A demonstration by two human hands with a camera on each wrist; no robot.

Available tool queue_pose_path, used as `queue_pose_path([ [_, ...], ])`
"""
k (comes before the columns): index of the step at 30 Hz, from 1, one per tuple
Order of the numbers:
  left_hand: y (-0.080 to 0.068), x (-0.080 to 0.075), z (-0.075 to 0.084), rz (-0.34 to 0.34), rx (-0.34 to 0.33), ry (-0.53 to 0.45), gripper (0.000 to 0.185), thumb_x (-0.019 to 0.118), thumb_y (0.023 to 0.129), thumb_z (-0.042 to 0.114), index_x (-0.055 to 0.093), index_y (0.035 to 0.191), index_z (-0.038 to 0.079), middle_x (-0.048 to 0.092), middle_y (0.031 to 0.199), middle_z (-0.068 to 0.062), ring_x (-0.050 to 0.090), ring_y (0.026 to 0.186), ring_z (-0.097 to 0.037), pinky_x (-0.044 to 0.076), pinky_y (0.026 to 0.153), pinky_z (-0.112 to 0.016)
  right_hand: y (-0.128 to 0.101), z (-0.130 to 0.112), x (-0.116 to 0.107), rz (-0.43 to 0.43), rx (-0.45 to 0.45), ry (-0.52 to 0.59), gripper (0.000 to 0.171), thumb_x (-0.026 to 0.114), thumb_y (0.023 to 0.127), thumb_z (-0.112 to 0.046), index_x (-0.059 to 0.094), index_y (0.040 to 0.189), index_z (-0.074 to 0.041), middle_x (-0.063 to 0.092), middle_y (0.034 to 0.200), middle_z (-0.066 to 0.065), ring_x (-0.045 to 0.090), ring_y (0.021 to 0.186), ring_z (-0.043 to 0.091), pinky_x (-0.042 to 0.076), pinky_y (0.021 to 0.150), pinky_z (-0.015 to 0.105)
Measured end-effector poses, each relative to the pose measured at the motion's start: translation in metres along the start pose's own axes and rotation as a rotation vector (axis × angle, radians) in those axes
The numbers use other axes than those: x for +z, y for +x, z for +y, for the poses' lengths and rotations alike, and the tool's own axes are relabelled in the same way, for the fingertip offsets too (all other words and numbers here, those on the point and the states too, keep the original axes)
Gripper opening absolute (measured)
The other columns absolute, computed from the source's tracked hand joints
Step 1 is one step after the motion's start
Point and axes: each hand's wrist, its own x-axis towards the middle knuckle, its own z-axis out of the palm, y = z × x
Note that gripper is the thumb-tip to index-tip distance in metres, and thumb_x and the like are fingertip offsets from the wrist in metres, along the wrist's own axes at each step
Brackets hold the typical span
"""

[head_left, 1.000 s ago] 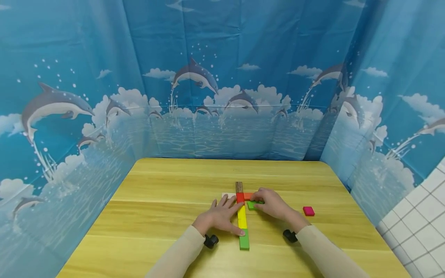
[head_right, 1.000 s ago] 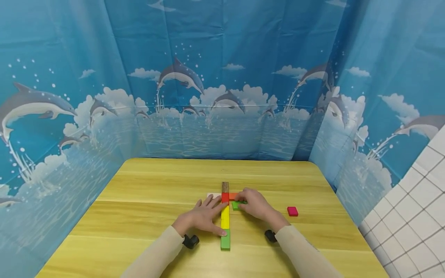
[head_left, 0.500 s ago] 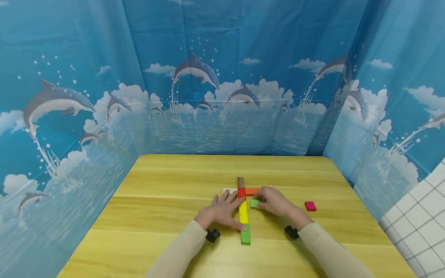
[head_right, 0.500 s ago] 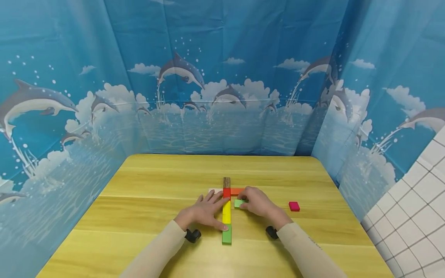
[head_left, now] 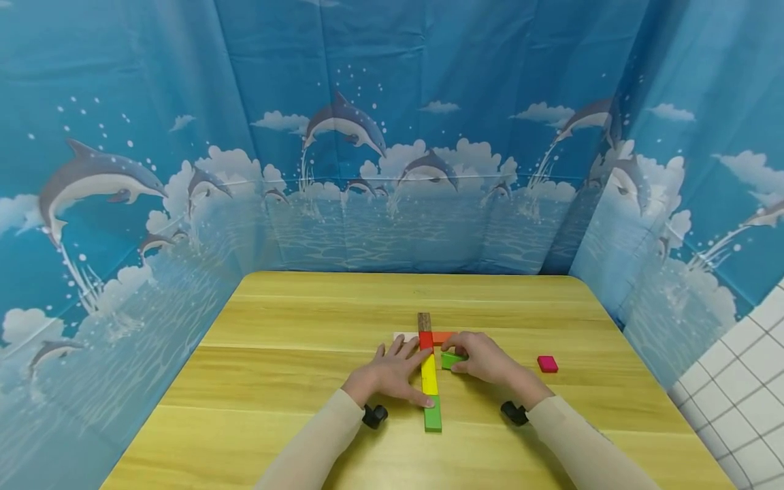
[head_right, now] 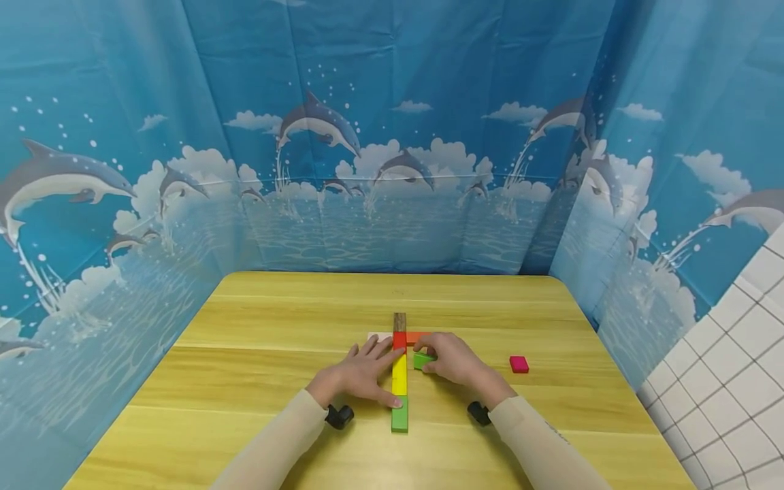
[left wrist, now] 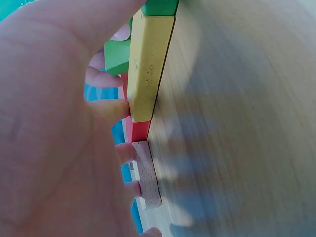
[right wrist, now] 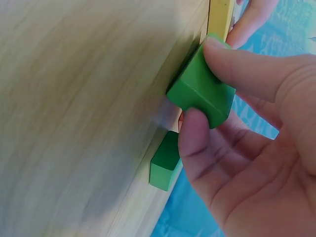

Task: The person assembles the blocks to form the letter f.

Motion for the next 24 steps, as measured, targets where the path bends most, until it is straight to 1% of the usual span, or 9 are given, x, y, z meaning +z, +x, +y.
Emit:
queue_pose_path([
  [3, 0.000, 0.000, 0.000, 0.003, -0.005, 0.000, 0.107, 0.060, 0.078, 0.082, 0.016, 0.163, 0.032, 0.002, 0.169, -0.003, 0.000, 0.153, -0.035, 0.009, 0.116, -0.067, 0.000, 0.000, 0.000, -0.013, -0.005, 0.002, 0.038, 0.083, 0.083, -0.009, 0.072, 0.119, -0.015, 0.066, 0.100, -0.006, 0.055, 0.083, 0.014, 0.051, 0.078, 0.037],
  [8, -0.001, -0.001, 0.001, -0.001, -0.007, -0.008, 0.108, 0.059, 0.078, 0.082, 0.016, 0.163, 0.032, 0.002, 0.169, -0.004, -0.001, 0.154, -0.035, 0.007, 0.116, -0.067, 0.000, -0.001, -0.002, -0.032, -0.019, 0.000, 0.036, 0.081, 0.086, -0.008, 0.072, 0.120, -0.016, 0.067, 0.104, -0.006, 0.057, 0.085, 0.014, 0.051, 0.080, 0.037],
  [12, -0.001, 0.000, 0.001, 0.004, -0.006, -0.017, 0.108, 0.061, 0.078, 0.081, 0.017, 0.163, 0.031, 0.002, 0.169, -0.004, -0.002, 0.153, -0.035, 0.007, 0.116, -0.066, -0.001, -0.002, -0.004, -0.044, -0.012, 0.017, 0.035, 0.078, 0.088, -0.008, 0.071, 0.122, -0.015, 0.066, 0.100, -0.006, 0.056, 0.082, 0.014, 0.051, 0.076, 0.036],
  [15, -0.001, 0.000, 0.001, 0.004, -0.007, -0.019, 0.108, 0.061, 0.078, 0.081, 0.017, 0.163, 0.032, 0.002, 0.169, -0.003, -0.002, 0.153, -0.035, 0.006, 0.116, -0.066, -0.001, -0.004, -0.007, -0.045, -0.002, 0.038, 0.036, 0.076, 0.090, -0.008, 0.069, 0.125, -0.014, 0.065, 0.100, -0.006, 0.055, 0.081, 0.014, 0.051, 0.075, 0.036],
  [19, -0.001, 0.000, 0.001, 0.004, -0.010, -0.022, 0.108, 0.062, 0.077, 0.081, 0.017, 0.163, 0.032, 0.002, 0.169, -0.004, -0.002, 0.153, -0.036, 0.007, 0.116, -0.066, -0.002, -0.004, -0.012, -0.017, -0.010, 0.037, 0.035, 0.076, 0.091, -0.008, 0.070, 0.125, -0.014, 0.067, 0.105, -0.004, 0.056, 0.084, 0.014, 0.052, 0.079, 0.037],
  [24, -0.001, 0.000, 0.001, 0.004, -0.007, -0.025, 0.108, 0.062, 0.078, 0.080, 0.017, 0.163, 0.032, 0.002, 0.169, -0.004, -0.002, 0.153, -0.036, 0.006, 0.116, -0.066, -0.001, -0.002, -0.016, 0.018, 0.020, 0.047, 0.034, 0.076, 0.090, -0.008, 0.070, 0.123, -0.015, 0.067, 0.104, -0.003, 0.057, 0.086, 0.014, 0.053, 0.080, 0.038],
])
